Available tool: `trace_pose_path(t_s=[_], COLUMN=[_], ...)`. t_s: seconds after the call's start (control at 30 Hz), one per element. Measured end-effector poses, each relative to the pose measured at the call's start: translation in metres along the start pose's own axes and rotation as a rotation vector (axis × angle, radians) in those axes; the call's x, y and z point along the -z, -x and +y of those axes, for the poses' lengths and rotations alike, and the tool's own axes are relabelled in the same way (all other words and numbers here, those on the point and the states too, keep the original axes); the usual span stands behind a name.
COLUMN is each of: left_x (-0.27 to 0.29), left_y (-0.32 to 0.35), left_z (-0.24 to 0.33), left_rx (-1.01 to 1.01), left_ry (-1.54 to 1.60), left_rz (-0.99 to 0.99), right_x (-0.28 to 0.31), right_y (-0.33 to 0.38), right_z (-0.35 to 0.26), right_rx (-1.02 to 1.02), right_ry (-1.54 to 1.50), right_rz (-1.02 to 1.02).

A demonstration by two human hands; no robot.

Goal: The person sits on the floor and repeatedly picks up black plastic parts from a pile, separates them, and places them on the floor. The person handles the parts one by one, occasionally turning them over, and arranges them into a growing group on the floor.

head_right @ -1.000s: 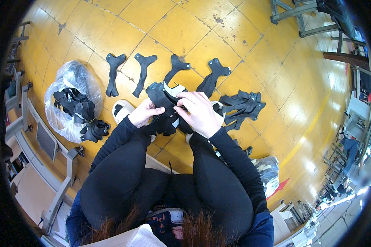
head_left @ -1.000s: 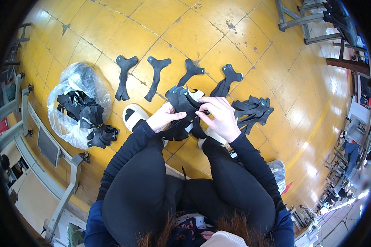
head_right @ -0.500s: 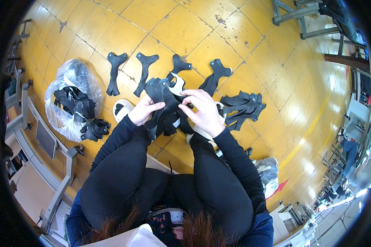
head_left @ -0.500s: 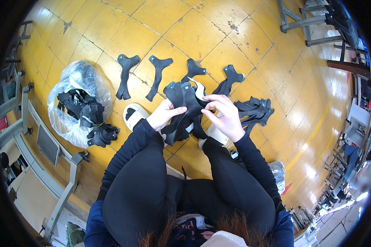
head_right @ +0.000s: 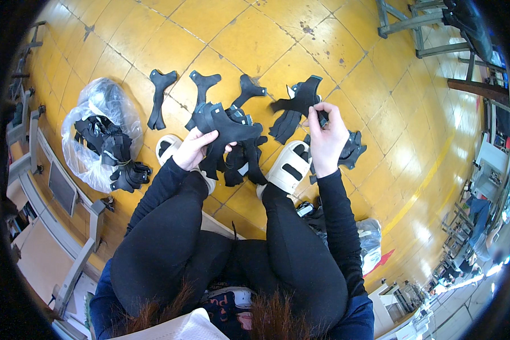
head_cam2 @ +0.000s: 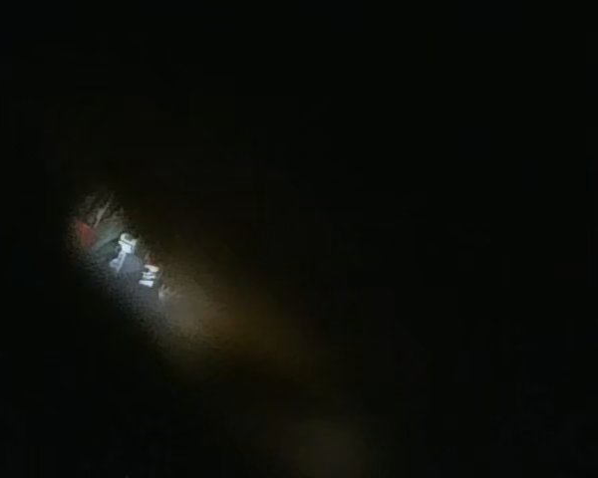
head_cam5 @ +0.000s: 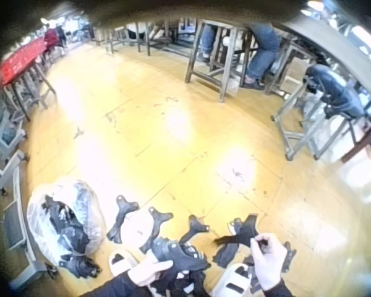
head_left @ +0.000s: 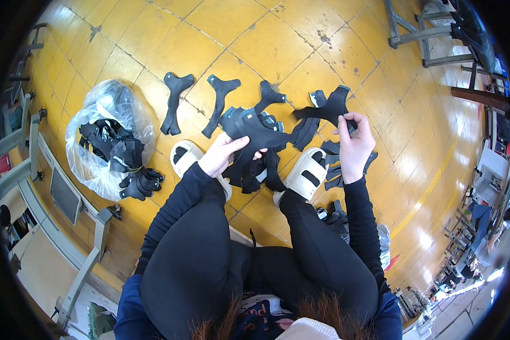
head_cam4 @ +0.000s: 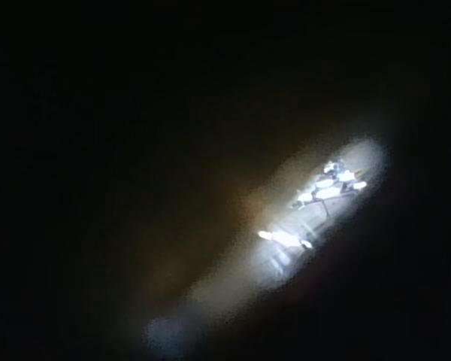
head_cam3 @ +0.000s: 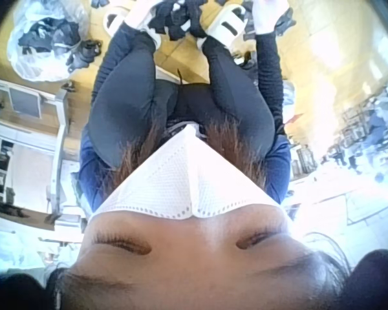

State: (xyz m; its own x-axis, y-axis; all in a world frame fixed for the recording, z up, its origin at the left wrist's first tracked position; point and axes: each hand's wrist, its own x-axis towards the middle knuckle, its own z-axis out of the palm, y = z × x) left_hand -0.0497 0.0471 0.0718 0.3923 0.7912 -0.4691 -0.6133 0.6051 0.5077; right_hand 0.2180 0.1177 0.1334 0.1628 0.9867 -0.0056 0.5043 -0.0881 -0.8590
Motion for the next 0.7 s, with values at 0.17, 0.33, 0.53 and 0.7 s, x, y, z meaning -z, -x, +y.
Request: trace_pose_path(t_s=[0.17, 0.33, 0.53, 0.7], left_x=[0.004, 0.004, 0.006, 0.010], left_y=[0.001, 0.002, 0.000, -0.001], left_z=[-0.001, -0.003, -0.007, 0.006], left_rx=[-0.034, -0.033, -0.111, -0.101], left_ry=[-0.151, -0.212, -0.126, -0.094], left_rz=[-0.039, 0.054, 0.142, 0.127], right_x=[-0.017, -0.034, -0.041, -0.029], right_y=[0.015, 0.033, 0.034, 0.022], right_z=[0.003, -0.003, -0.004, -0.003], right_rx=[0.139, 0.190, 0.200, 0.122], right_ry=[-0.024, -0.074, -0.074, -0.101], right_rz=[-0.344, -0.521, -0.423, -0.239])
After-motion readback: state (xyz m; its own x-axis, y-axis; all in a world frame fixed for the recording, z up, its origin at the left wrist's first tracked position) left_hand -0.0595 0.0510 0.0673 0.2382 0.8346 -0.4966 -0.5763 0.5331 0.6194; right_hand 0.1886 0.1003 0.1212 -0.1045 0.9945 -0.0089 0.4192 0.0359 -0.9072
